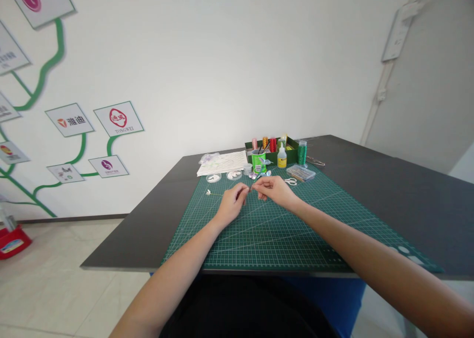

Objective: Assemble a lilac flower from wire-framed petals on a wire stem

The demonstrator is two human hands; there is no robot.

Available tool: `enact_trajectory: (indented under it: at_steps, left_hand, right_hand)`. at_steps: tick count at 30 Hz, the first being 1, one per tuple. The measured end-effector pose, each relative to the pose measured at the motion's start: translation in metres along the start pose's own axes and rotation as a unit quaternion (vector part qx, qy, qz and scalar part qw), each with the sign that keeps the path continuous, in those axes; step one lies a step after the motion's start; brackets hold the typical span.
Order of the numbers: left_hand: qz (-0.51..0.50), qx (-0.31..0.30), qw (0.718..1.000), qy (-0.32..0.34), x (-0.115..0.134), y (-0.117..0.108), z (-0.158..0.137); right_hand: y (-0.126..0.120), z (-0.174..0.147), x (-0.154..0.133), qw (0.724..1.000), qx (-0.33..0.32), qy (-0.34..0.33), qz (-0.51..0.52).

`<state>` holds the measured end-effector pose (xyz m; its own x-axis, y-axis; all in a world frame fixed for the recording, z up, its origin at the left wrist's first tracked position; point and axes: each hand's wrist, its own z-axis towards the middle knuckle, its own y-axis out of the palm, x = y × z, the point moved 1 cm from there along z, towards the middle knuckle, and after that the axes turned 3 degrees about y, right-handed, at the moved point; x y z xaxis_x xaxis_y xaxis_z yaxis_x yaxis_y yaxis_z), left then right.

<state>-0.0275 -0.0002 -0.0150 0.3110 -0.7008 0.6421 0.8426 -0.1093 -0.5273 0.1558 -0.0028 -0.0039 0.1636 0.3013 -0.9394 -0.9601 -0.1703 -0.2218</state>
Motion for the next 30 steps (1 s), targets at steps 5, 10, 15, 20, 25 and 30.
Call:
enact_trajectory:
  at_steps: [5,10,15,20,25,30]
  left_hand:
    - [-0.006,0.002,1.000,-0.006,0.0001,0.0001,0.0007]
    - [-0.016,0.006,1.000,-0.019,-0.0029,0.0015,0.0007]
    - [-0.024,0.008,0.999,-0.025,-0.0040,0.0016,0.0005]
    - [-0.024,0.011,0.999,-0.025,-0.0035,0.0009,0.0008]
    - [-0.023,0.015,0.999,-0.027,-0.0052,0.0013,0.0004]
    - [-0.031,0.016,0.999,-0.031,-0.0079,0.0022,0.0007]
  right_hand:
    - [0.0010,-0.0001,0.0004,1.000,0.001,0.004,0.000]
    - [0.0015,-0.0001,0.0011,1.000,0.003,0.005,-0.002]
    - [0.0020,0.0001,0.0022,1.000,0.003,0.004,0.001]
    - [0.0021,0.0011,0.0039,1.000,0.007,0.003,0.002]
    - [0.0024,0.0016,0.0047,1.000,0.006,0.004,0.006]
    - [0.0023,0.0011,0.0047,1.000,0.004,0.003,0.003]
